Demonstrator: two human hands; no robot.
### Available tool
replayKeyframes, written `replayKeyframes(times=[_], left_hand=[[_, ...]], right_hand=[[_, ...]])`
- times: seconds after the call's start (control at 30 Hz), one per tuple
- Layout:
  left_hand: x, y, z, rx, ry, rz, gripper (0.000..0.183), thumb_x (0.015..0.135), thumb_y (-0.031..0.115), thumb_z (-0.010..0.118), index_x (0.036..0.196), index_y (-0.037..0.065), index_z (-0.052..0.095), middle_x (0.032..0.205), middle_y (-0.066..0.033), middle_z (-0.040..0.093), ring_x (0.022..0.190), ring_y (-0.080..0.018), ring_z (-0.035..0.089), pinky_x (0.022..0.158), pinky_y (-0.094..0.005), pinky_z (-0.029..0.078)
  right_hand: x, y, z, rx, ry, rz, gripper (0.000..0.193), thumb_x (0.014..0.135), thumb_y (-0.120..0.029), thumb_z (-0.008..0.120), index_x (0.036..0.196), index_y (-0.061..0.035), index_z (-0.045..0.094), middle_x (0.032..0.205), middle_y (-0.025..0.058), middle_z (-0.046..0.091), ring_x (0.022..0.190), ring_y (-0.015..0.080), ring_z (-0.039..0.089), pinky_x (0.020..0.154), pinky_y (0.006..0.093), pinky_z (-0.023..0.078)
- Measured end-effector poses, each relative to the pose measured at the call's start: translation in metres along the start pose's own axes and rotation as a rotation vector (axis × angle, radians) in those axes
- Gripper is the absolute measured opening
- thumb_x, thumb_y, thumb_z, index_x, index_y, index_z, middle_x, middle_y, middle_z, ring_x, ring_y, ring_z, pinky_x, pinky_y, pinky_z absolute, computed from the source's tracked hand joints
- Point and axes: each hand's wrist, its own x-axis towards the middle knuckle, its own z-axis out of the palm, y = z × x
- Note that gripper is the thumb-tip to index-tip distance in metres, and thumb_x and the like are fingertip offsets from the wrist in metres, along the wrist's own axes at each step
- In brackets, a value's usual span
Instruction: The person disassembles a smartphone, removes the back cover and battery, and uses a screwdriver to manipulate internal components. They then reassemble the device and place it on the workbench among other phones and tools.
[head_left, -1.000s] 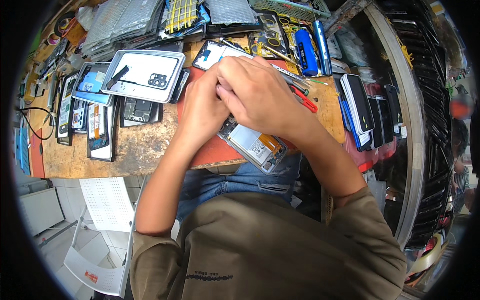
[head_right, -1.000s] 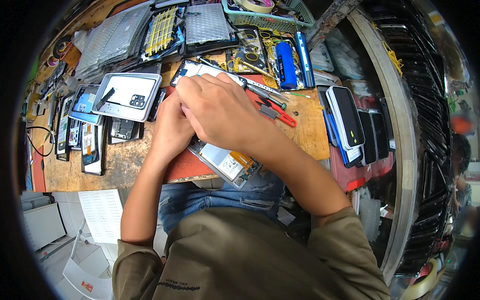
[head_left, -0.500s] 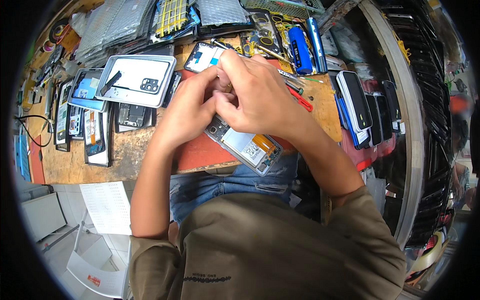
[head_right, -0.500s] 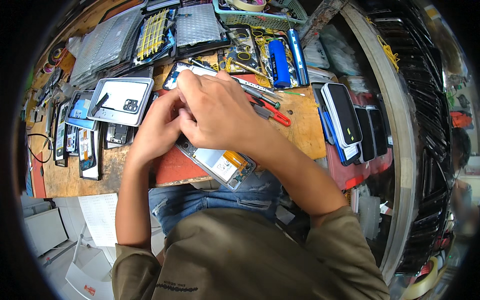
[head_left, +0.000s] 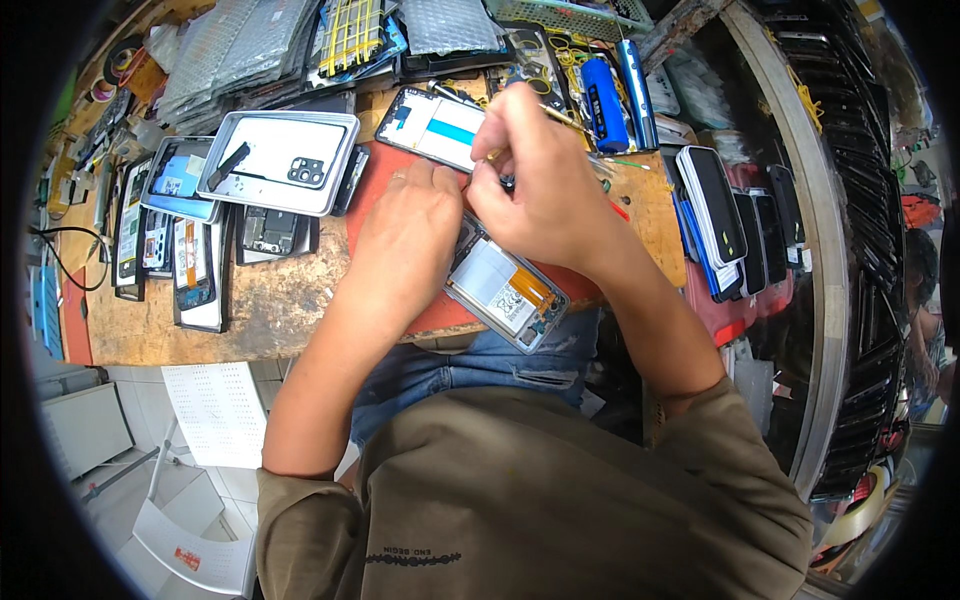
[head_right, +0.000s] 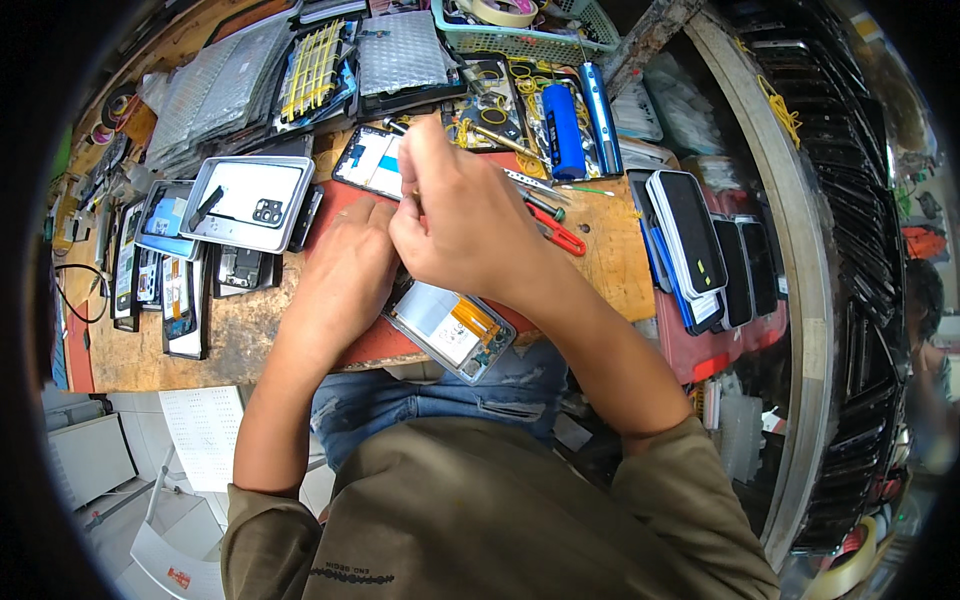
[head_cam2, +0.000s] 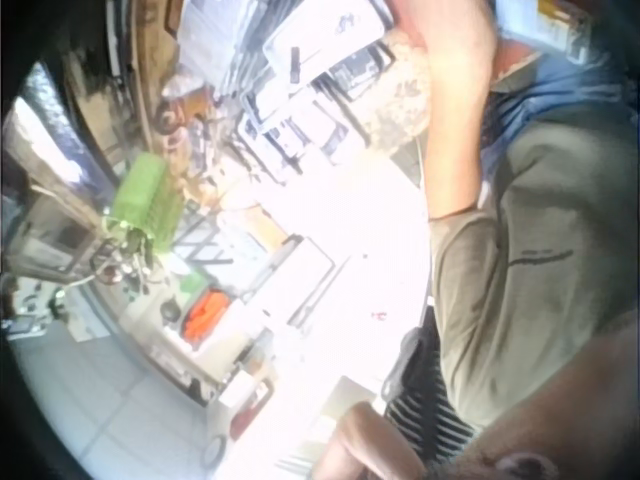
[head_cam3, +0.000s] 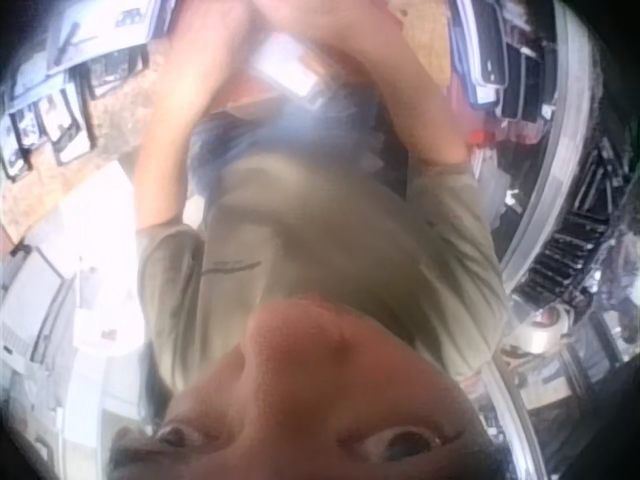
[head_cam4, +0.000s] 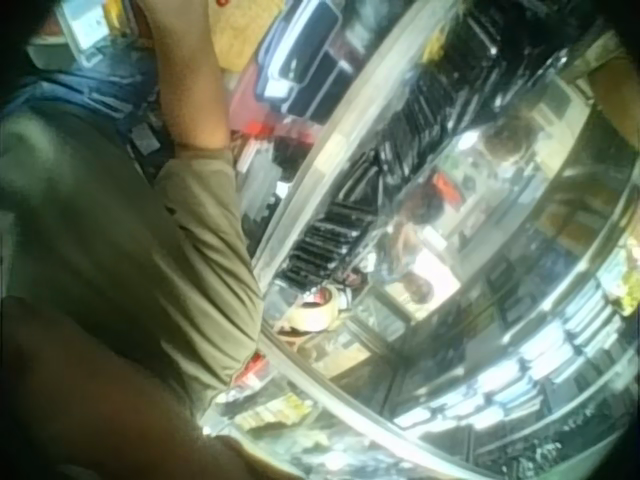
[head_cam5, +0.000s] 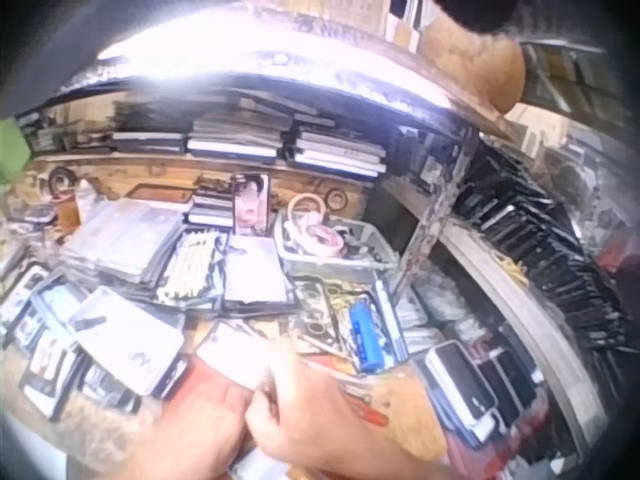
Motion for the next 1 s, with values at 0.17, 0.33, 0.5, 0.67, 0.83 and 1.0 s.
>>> replayKeyframes(times=[0.17,0.33,0.5,0.67,0.83,1.0], left_hand=[[0.001,0.005,0.001,-0.028,0.047,0.000,0.015,0.089,-0.004,0.064,0.103,-0.007,0.062,0.101,-0.0269,0.068,0.098,-0.0433,0.070,0.086,-0.0524,0.057],[-0.017,-0.001,-0.032,-0.235,0.274,-0.218,0.008,0.098,0.000,0.070,0.102,-0.001,0.062,0.092,-0.0159,0.069,0.084,-0.0273,0.072,0.078,-0.0406,0.058],[-0.029,-0.070,-0.091,0.031,0.512,-0.407,0.011,0.101,0.006,0.075,0.100,-0.001,0.066,0.085,-0.0167,0.069,0.076,-0.0273,0.068,0.075,-0.0391,0.055],[-0.033,-0.085,-0.093,0.260,0.444,-0.415,0.013,0.107,0.008,0.070,0.113,-0.003,0.070,0.096,-0.0179,0.070,0.085,-0.0329,0.068,0.081,-0.0420,0.054],[-0.030,-0.026,-0.047,-0.124,0.453,-0.104,0.043,0.092,-0.017,0.053,0.129,-0.003,0.067,0.111,-0.0236,0.073,0.102,-0.0416,0.073,0.094,-0.0481,0.058],[-0.017,0.010,-0.024,-0.598,0.101,-0.135,0.051,0.088,-0.018,0.050,0.134,-0.003,0.066,0.118,-0.0240,0.076,0.114,-0.0420,0.073,0.102,-0.0494,0.057]], right_hand=[[-0.015,-0.002,-0.009,-0.132,-0.093,0.007,0.024,0.093,0.002,0.066,0.109,0.0000,0.049,0.086,0.0259,0.070,0.078,0.0495,0.071,0.066,0.0556,0.054],[-0.029,0.003,-0.013,-0.097,-0.023,0.007,0.019,0.097,0.001,0.068,0.104,-0.0013,0.050,0.083,0.0204,0.069,0.074,0.0423,0.070,0.064,0.0502,0.053],[-0.031,0.002,-0.015,-0.055,-0.133,0.061,0.020,0.096,0.003,0.068,0.106,-0.0020,0.052,0.084,0.0214,0.070,0.079,0.0464,0.072,0.068,0.0522,0.054],[-0.030,-0.004,-0.016,-0.040,-0.119,0.007,0.020,0.094,0.003,0.069,0.106,-0.0021,0.053,0.085,0.0203,0.070,0.080,0.0446,0.073,0.068,0.0514,0.055],[-0.028,-0.004,-0.011,-0.034,-0.123,0.014,0.021,0.094,0.002,0.069,0.107,-0.0026,0.054,0.086,0.0197,0.070,0.081,0.0447,0.073,0.069,0.0528,0.055],[-0.027,-0.003,-0.012,-0.013,-0.149,-0.009,0.021,0.095,0.001,0.069,0.108,-0.0028,0.053,0.088,0.0220,0.070,0.085,0.0475,0.072,0.070,0.0540,0.054]])
